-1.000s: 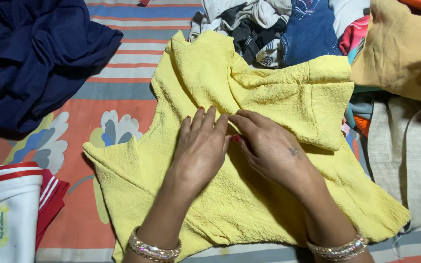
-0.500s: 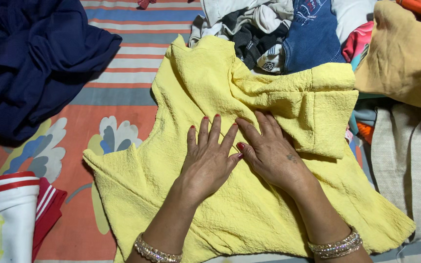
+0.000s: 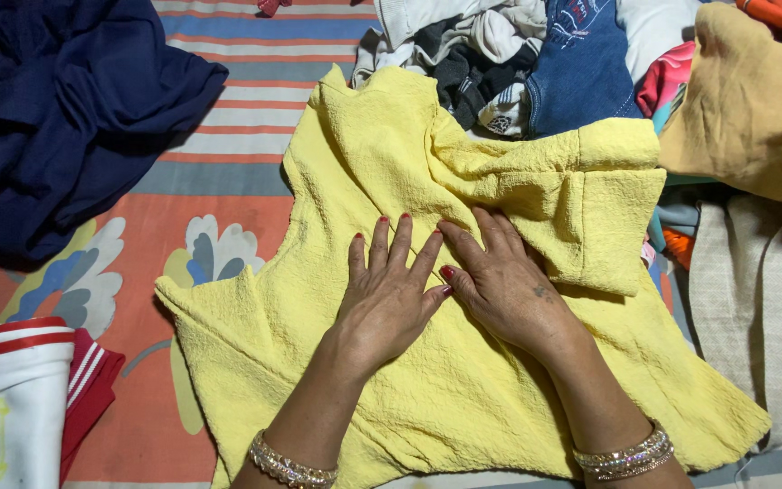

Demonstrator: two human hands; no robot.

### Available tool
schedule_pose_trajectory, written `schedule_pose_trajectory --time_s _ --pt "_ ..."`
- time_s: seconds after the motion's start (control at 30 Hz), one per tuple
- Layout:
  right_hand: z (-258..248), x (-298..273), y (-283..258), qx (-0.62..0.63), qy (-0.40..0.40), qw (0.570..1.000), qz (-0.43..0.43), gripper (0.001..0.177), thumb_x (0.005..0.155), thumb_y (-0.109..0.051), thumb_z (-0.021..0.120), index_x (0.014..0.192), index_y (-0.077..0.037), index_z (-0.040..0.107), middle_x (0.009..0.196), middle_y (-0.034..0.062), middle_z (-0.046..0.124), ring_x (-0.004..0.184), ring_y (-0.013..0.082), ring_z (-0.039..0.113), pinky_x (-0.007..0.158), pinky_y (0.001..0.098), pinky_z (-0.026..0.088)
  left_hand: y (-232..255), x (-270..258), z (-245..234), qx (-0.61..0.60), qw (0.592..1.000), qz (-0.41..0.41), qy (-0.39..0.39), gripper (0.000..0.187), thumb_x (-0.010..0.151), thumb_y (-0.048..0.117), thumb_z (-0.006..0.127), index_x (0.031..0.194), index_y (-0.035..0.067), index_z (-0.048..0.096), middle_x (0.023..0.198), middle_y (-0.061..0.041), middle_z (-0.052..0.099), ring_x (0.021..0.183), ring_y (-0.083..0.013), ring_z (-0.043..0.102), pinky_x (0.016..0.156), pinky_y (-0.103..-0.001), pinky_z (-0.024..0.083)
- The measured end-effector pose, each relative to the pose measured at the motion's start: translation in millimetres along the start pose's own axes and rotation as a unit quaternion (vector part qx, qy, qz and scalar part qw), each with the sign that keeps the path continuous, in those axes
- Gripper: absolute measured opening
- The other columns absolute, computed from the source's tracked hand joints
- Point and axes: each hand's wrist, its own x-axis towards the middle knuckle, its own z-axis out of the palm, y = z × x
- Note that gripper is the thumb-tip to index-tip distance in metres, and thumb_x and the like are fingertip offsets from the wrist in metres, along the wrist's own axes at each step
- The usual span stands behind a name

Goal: The person folds a pair of white athletic shorts with red stripes on a patterned bedsheet, then folds a yellow towel. The person smooths and aligns the garments before folding them into compact rectangles.

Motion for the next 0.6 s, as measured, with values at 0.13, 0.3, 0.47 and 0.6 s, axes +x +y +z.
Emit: schedule_pose_trajectory --time_s 0.13,0.3,0.47,0.6 --pt "-3.0 -0.3 -2.2 0.001 0.04 0.999 -0.026 0.059 0.097 -0.037 0.058 0.149 -0.012 0.045 0.153 0.0305 0.034 0.143 0.0462 0.032 0.113 0.0525 0.033 -2.6 0.8 3.2 0.002 1.0 0.001 -0.003 0.07 0.1 0.053 0.033 0.159 0.019 0.018 0.167 -0.021 0.004 0.151 -0.0404 -0.004 0.118 -0.061 -0.006" --pt "-12.5 -5.9 -5.4 -0.012 0.149 0.986 -0.069 0.051 0.091 -0.02 0.07 0.138 -0.005 0.056 0.133 0.0235 0.057 0.12 0.0372 0.059 0.104 0.0485 0.046 -3.4 0.2 5.4 0.012 1.0 0.013 0.01 0.069 0.1 0.053 0.032 0.158 0.02 0.017 0.168 -0.022 0.003 0.15 -0.042 -0.005 0.117 -0.063 -0.006" --pt "-32.2 -22.3 6.6 -0.101 0.304 0.946 -0.051 0.046 0.089 -0.01 0.078 0.133 -0.008 0.066 0.129 0.0172 0.059 0.119 0.033 0.059 0.105 0.0463 0.047 -4.1 -1.4 5.1 -0.001 1.0 0.01 0.006 0.071 0.1 0.055 0.033 0.159 0.019 0.016 0.165 -0.022 0.004 0.152 -0.0423 -0.004 0.118 -0.062 -0.005" --pt "-39.6 -30.8 20.3 -0.214 0.375 0.901 0.033 0.06 0.086 -0.014 0.085 0.14 -0.007 0.06 0.139 0.0253 0.047 0.131 0.0412 0.046 0.111 0.051 0.038 -4.9 -1.1 5.5 -0.003 1.0 0.02 0.021 0.072 0.1 0.054 0.033 0.159 0.018 0.016 0.164 -0.024 0.005 0.15 -0.0434 -0.003 0.117 -0.063 -0.005"
